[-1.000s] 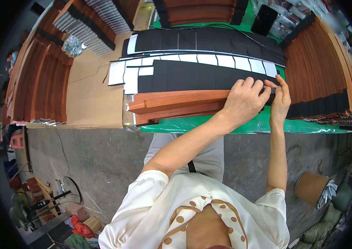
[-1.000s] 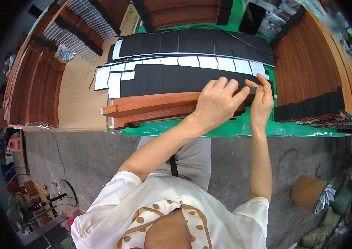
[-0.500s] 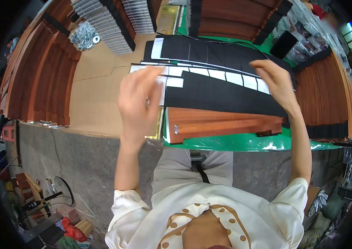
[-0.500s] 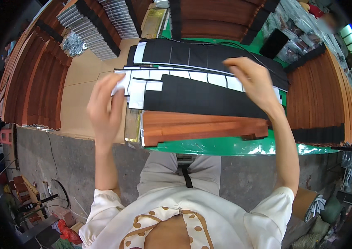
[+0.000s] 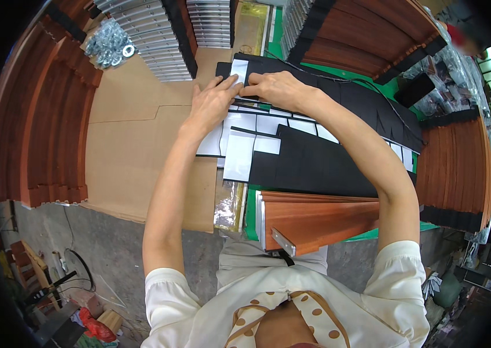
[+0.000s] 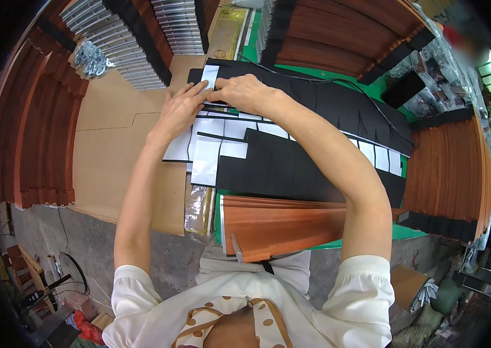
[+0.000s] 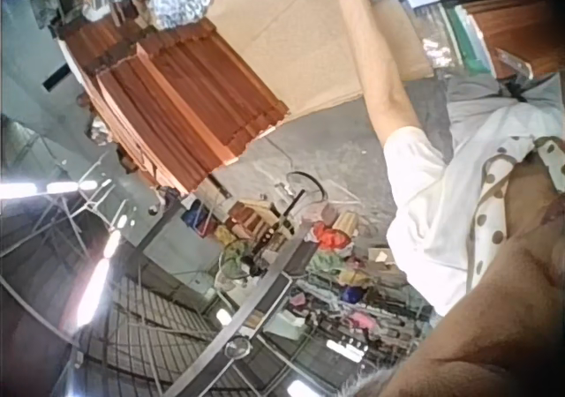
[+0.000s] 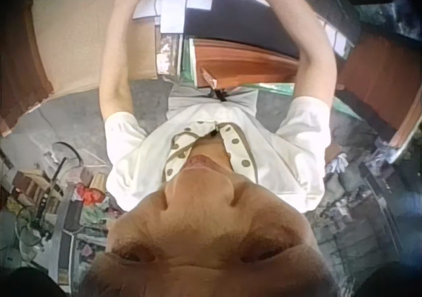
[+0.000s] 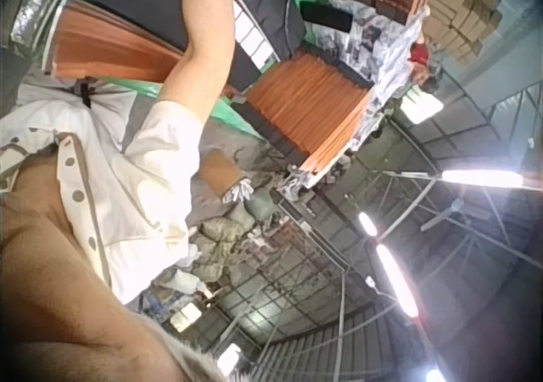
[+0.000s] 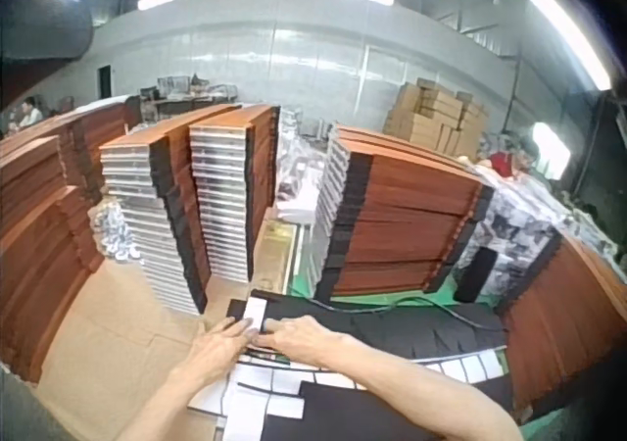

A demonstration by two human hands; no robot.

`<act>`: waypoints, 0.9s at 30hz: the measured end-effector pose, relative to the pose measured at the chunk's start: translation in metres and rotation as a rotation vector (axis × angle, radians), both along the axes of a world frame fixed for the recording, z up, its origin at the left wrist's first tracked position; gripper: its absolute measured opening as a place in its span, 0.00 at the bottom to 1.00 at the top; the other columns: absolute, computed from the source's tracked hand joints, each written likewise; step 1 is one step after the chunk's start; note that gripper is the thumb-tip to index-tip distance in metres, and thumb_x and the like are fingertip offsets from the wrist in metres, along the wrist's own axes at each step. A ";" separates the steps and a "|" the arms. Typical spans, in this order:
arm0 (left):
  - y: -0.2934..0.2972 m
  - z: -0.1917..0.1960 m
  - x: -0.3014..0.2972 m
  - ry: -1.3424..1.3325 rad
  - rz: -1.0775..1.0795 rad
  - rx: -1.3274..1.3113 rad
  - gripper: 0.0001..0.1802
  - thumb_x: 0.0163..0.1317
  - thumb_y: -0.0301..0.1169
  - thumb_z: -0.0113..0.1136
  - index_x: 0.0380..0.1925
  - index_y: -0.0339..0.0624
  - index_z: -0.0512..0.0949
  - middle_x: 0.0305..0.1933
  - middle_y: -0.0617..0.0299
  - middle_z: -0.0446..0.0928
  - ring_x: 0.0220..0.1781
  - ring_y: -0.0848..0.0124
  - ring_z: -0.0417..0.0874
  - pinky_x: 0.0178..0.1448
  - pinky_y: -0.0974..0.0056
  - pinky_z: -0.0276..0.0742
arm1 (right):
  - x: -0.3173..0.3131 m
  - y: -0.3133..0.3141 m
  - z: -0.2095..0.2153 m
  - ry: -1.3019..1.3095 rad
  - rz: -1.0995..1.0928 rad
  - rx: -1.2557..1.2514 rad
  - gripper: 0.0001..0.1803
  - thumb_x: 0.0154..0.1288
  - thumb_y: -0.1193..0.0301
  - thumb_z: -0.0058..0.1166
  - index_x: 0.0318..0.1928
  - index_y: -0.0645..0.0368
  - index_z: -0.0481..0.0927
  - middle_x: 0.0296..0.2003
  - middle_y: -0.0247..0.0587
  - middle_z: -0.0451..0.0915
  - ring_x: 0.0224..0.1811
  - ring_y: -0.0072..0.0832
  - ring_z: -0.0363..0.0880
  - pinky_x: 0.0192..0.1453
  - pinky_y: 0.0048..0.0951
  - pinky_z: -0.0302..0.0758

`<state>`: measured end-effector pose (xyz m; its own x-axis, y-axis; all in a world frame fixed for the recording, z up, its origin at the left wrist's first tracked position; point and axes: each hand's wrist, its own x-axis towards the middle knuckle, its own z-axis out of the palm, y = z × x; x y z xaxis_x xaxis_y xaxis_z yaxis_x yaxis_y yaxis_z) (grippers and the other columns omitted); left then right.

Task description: Apply black adhesive strips or labels to individual wooden slats as part of a furniture manufacturing process.

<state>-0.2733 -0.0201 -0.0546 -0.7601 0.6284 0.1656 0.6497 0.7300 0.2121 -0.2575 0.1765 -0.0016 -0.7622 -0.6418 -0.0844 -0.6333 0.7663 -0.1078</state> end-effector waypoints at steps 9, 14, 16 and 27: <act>-0.006 -0.006 -0.003 0.002 -0.031 -0.013 0.23 0.60 0.29 0.58 0.57 0.55 0.74 0.66 0.71 0.68 0.65 0.61 0.68 0.61 0.36 0.63 | -0.019 0.000 -0.006 0.065 0.125 0.027 0.12 0.58 0.76 0.51 0.43 0.52 0.77 0.38 0.40 0.73 0.39 0.36 0.80 0.37 0.36 0.79; -0.005 -0.006 0.001 0.016 0.011 0.021 0.23 0.61 0.30 0.57 0.58 0.56 0.73 0.66 0.73 0.67 0.66 0.62 0.67 0.63 0.37 0.61 | -0.007 0.017 0.000 0.058 -0.004 -0.153 0.13 0.59 0.75 0.52 0.46 0.53 0.78 0.39 0.40 0.73 0.39 0.34 0.80 0.39 0.34 0.78; -0.004 -0.005 0.002 -0.025 0.025 0.058 0.23 0.61 0.30 0.57 0.58 0.56 0.73 0.66 0.73 0.67 0.67 0.62 0.66 0.64 0.38 0.61 | -0.006 0.011 -0.001 0.080 0.031 -0.094 0.16 0.60 0.75 0.51 0.50 0.51 0.77 0.41 0.39 0.73 0.40 0.35 0.80 0.40 0.34 0.79; -0.003 -0.010 0.001 -0.043 0.020 0.059 0.24 0.61 0.31 0.57 0.59 0.57 0.72 0.66 0.74 0.67 0.67 0.63 0.66 0.66 0.40 0.60 | -0.021 0.004 -0.009 0.014 0.104 0.074 0.19 0.58 0.76 0.51 0.51 0.50 0.75 0.41 0.41 0.73 0.41 0.36 0.80 0.40 0.36 0.79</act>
